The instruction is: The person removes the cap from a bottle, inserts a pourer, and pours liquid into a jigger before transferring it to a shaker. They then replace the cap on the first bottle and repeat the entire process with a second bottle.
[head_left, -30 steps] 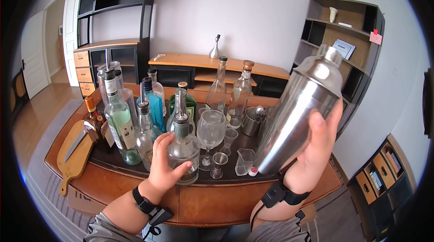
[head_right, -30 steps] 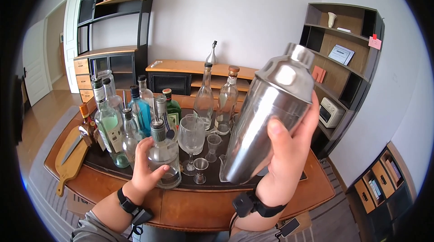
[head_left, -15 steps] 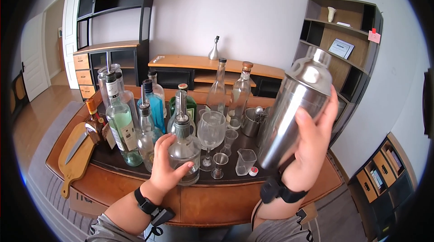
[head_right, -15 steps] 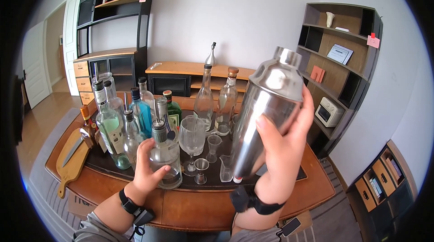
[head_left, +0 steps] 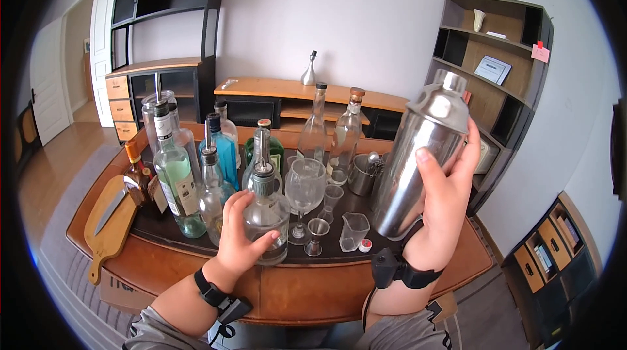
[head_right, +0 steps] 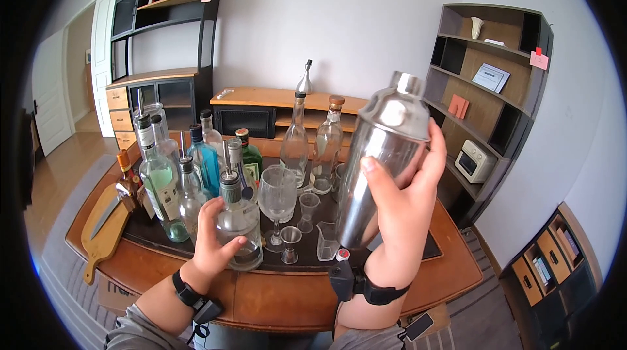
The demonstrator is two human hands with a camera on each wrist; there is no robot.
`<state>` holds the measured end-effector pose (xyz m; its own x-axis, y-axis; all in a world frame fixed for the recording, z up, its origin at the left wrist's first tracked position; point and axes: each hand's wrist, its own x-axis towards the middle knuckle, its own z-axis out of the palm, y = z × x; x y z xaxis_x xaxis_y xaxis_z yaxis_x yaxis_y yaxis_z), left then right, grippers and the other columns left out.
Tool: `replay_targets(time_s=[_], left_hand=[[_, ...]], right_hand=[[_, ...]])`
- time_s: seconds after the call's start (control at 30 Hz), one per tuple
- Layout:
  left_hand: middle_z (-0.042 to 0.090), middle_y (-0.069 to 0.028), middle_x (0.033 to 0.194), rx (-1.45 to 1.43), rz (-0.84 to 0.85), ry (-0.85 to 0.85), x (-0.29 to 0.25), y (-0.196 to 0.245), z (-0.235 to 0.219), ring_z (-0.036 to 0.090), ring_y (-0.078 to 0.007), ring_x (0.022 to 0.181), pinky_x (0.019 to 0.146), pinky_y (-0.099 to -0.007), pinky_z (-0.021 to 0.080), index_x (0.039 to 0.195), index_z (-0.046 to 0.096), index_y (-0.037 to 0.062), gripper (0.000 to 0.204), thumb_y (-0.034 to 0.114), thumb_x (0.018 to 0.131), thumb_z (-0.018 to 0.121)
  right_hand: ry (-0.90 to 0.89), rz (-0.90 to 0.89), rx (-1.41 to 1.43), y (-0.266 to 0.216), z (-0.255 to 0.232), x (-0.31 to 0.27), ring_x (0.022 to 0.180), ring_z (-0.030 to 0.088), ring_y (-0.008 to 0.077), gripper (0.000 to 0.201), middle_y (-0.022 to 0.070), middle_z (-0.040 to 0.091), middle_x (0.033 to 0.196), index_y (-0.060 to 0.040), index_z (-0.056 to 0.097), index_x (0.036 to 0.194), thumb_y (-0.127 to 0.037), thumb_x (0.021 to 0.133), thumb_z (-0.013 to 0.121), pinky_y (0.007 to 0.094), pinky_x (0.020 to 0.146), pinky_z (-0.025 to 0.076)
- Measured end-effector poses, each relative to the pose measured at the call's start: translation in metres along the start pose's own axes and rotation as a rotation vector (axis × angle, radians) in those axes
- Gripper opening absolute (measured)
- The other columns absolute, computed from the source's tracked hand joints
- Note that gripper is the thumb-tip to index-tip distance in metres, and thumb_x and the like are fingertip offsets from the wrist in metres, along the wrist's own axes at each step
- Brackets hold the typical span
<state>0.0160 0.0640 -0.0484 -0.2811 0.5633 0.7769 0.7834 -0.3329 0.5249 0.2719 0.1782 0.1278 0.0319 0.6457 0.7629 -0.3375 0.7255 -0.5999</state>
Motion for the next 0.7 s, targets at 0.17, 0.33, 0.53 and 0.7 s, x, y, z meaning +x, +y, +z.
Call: replay_targets(time_s=[0.17, 0.33, 0.53, 0.7], left_hand=[[0.041, -0.0222, 0.140, -0.016, 0.014, 0.015, 0.000, -0.003, 0.002, 0.045, -0.0384, 0.127, 0.108, -0.0454, 0.039, 0.139, 0.040, 0.0040, 0.086, 0.018, 0.068, 0.088], [0.041, -0.0217, 0.140, -0.007, 0.009, 0.008, 0.001, -0.001, 0.000, 0.046, -0.0383, 0.127, 0.107, -0.0452, 0.040, 0.139, 0.041, 0.0042, 0.086, 0.019, 0.069, 0.088], [0.041, -0.0219, 0.140, -0.010, 0.027, 0.015, 0.001, -0.002, 0.001, 0.046, -0.0389, 0.126, 0.106, -0.0455, 0.041, 0.138, 0.041, 0.0041, 0.085, 0.019, 0.069, 0.088], [0.042, -0.0219, 0.139, 0.016, 0.033, 0.013, 0.003, -0.003, 0.000, 0.046, -0.0392, 0.126, 0.106, -0.0456, 0.041, 0.138, 0.041, 0.0038, 0.086, 0.020, 0.069, 0.088]], right_hand=[[-0.105, 0.017, 0.339, -0.014, -0.007, -0.011, 0.126, 0.050, 0.0226, 0.101, 0.0130, 0.049, 0.138, 0.0014, 0.029, 0.149, -0.026, 0.070, 0.085, 0.0364, 0.107, 0.040], [-0.015, -0.009, 0.162, -0.013, 0.001, -0.007, 0.122, 0.052, 0.0224, 0.093, 0.0136, 0.050, 0.136, 0.0001, 0.030, 0.149, -0.019, 0.074, 0.081, 0.0361, 0.106, 0.040], [0.044, -0.008, 0.069, -0.005, 0.000, -0.005, 0.125, 0.050, 0.0230, 0.099, 0.0135, 0.049, 0.138, 0.0007, 0.029, 0.149, -0.024, 0.071, 0.084, 0.0362, 0.107, 0.040], [-0.067, 0.016, 0.291, -0.021, -0.004, -0.015, 0.126, 0.050, 0.0237, 0.105, 0.0136, 0.050, 0.137, 0.0004, 0.029, 0.150, -0.029, 0.067, 0.087, 0.0363, 0.106, 0.041]])
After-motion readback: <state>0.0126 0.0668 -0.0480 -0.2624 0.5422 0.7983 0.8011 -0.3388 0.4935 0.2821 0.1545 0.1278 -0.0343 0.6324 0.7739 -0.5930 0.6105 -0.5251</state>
